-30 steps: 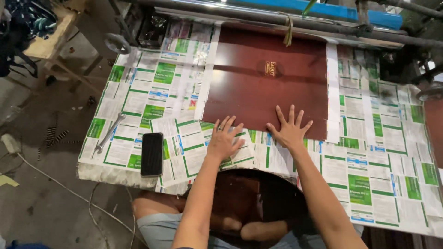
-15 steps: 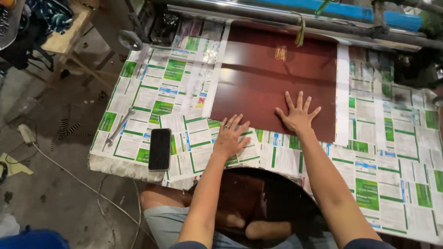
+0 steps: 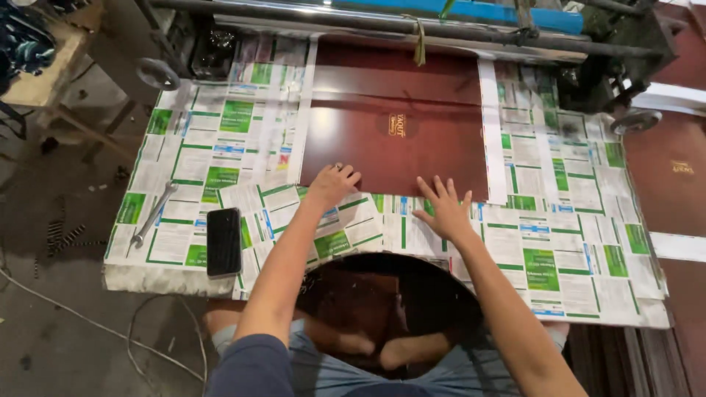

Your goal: The person repeatedly places maroon book covers onto a machine, presses them down, and then removes them to place them in a stack. The person also handles a yellow foam pad and a stack of white paper sheets during the process.

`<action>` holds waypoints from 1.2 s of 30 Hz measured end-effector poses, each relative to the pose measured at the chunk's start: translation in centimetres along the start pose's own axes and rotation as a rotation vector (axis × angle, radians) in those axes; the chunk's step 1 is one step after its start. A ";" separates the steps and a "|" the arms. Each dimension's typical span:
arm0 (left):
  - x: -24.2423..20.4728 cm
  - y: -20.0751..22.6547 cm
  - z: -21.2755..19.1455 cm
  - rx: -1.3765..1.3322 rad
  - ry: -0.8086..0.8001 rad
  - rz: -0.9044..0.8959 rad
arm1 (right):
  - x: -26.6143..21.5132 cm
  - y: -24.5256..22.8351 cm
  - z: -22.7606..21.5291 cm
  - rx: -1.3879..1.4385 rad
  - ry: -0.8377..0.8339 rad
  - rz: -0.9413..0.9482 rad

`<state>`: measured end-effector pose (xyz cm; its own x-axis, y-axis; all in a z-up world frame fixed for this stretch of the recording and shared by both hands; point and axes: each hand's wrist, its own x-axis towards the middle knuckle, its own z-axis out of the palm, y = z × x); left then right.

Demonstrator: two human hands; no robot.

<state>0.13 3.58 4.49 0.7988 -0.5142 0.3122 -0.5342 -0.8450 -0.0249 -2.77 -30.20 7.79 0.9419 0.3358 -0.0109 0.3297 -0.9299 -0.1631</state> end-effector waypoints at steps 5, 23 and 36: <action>-0.2 -0.5 -2.7 -0.011 -0.005 0.032 | 0.7 0.2 -1.7 -0.030 -0.004 -0.017; -1.3 1.7 -6.5 0.110 0.282 0.005 | 2.4 0.3 -1.5 -0.212 0.325 -0.100; -4.3 8.0 -3.0 -0.292 0.240 -0.417 | 1.3 -1.5 2.6 -0.143 0.359 0.067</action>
<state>-8.47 -0.54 5.79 0.8918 -0.0689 0.4471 -0.2685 -0.8761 0.4005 -2.21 -28.01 5.48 0.9160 0.2236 0.3331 0.2486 -0.9680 -0.0339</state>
